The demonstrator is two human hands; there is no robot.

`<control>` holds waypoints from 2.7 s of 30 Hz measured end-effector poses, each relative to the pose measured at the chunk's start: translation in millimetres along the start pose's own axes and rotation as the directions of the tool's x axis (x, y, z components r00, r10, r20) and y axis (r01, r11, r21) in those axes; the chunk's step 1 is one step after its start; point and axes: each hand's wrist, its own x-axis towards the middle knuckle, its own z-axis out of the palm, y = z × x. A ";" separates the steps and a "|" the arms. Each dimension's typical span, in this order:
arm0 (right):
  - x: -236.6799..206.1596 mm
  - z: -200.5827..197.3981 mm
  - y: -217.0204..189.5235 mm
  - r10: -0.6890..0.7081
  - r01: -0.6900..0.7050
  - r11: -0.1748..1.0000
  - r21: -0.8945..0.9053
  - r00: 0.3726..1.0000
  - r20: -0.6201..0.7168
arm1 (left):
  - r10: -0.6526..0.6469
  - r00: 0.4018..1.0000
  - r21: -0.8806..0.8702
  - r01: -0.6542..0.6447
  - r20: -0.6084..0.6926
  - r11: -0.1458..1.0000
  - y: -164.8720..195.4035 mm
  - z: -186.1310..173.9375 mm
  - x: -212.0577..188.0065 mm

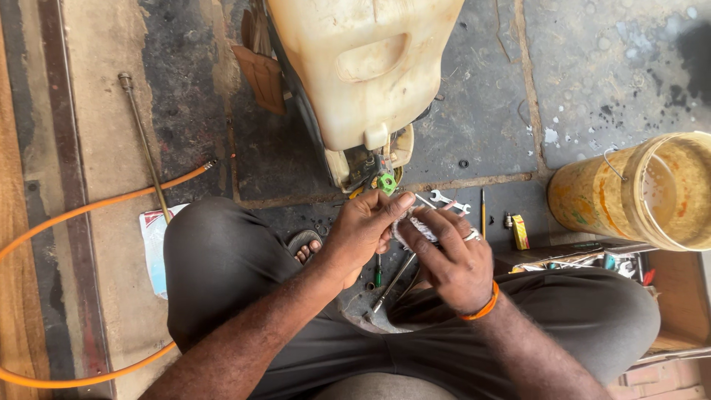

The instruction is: The person sits on the floor and cleans a small metal scooter part with a rag, repeatedly wiping and rotating it. The person then picks up a small plastic bag containing a new part and a small metal ring, handling them briefly before returning to the cleaning.

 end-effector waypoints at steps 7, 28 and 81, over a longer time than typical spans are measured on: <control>-10.1 10.2 -14.1 0.515 -0.696 0.441 0.566 0.713 0.476 | 0.244 0.970 0.518 -0.208 -0.002 0.830 18.6 -5.8 -4.4; -21.2 -1.1 22.3 0.505 -0.509 -0.039 0.860 0.732 0.456 | 0.118 0.980 0.083 -0.133 0.163 0.988 18.2 -1.0 3.4; -32.5 -4.1 35.7 0.199 -0.363 -0.735 0.573 0.693 0.693 | 0.271 0.839 0.249 -0.422 0.471 0.872 41.6 -9.6 -9.4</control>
